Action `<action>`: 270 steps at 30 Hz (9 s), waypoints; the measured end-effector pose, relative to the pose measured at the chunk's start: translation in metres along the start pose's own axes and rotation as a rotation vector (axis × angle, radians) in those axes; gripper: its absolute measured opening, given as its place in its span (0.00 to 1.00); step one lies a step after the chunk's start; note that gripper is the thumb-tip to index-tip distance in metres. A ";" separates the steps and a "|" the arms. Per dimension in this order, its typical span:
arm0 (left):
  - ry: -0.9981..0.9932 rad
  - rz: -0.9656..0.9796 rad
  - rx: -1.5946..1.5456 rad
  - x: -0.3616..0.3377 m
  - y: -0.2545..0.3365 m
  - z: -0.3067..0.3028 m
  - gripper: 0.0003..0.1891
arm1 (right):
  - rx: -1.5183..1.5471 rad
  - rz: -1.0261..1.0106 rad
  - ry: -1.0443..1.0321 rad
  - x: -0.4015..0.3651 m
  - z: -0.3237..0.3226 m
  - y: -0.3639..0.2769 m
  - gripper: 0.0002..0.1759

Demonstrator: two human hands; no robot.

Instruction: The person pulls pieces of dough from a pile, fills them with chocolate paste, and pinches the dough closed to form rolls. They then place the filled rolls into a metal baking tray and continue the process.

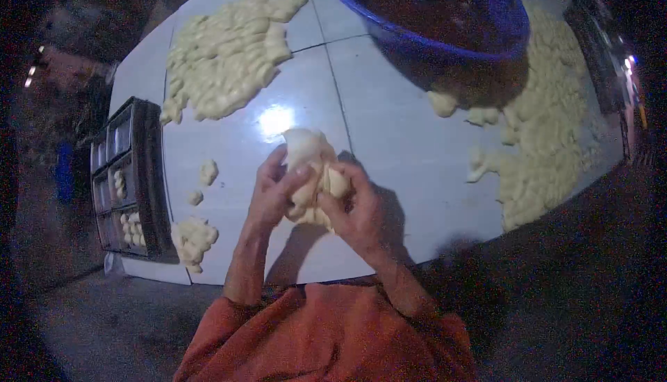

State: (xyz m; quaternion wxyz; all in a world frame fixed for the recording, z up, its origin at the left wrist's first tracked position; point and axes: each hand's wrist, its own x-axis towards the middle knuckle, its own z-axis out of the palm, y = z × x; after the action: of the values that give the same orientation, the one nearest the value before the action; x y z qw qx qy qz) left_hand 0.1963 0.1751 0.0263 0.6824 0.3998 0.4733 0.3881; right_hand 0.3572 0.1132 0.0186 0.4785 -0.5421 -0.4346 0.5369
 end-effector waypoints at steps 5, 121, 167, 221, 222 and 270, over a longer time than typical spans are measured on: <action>0.261 0.321 -0.076 0.007 0.044 -0.058 0.21 | 0.117 -0.122 -0.193 0.076 0.063 -0.014 0.30; 0.834 0.313 1.042 -0.083 -0.006 -0.290 0.25 | -1.474 -0.192 0.757 0.131 -0.245 0.043 0.21; 0.397 -0.071 0.287 -0.097 -0.035 -0.114 0.17 | -0.466 -0.051 0.501 0.023 -0.086 0.032 0.19; 0.133 0.257 0.162 -0.073 -0.027 -0.058 0.31 | -0.028 -0.378 0.034 0.179 -0.049 -0.101 0.18; 0.107 0.202 0.207 -0.078 -0.019 -0.063 0.30 | -0.227 -0.499 0.203 0.190 -0.051 -0.124 0.20; 0.083 0.060 -0.708 -0.045 -0.007 -0.048 0.22 | 0.527 0.192 -0.478 0.102 0.093 -0.049 0.09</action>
State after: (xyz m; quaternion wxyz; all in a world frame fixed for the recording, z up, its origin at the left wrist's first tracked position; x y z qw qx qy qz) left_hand 0.1400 0.1399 0.0245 0.7472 0.1360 0.3249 0.5637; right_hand 0.2710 0.2266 0.0532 0.4342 -0.2977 -0.3279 0.7845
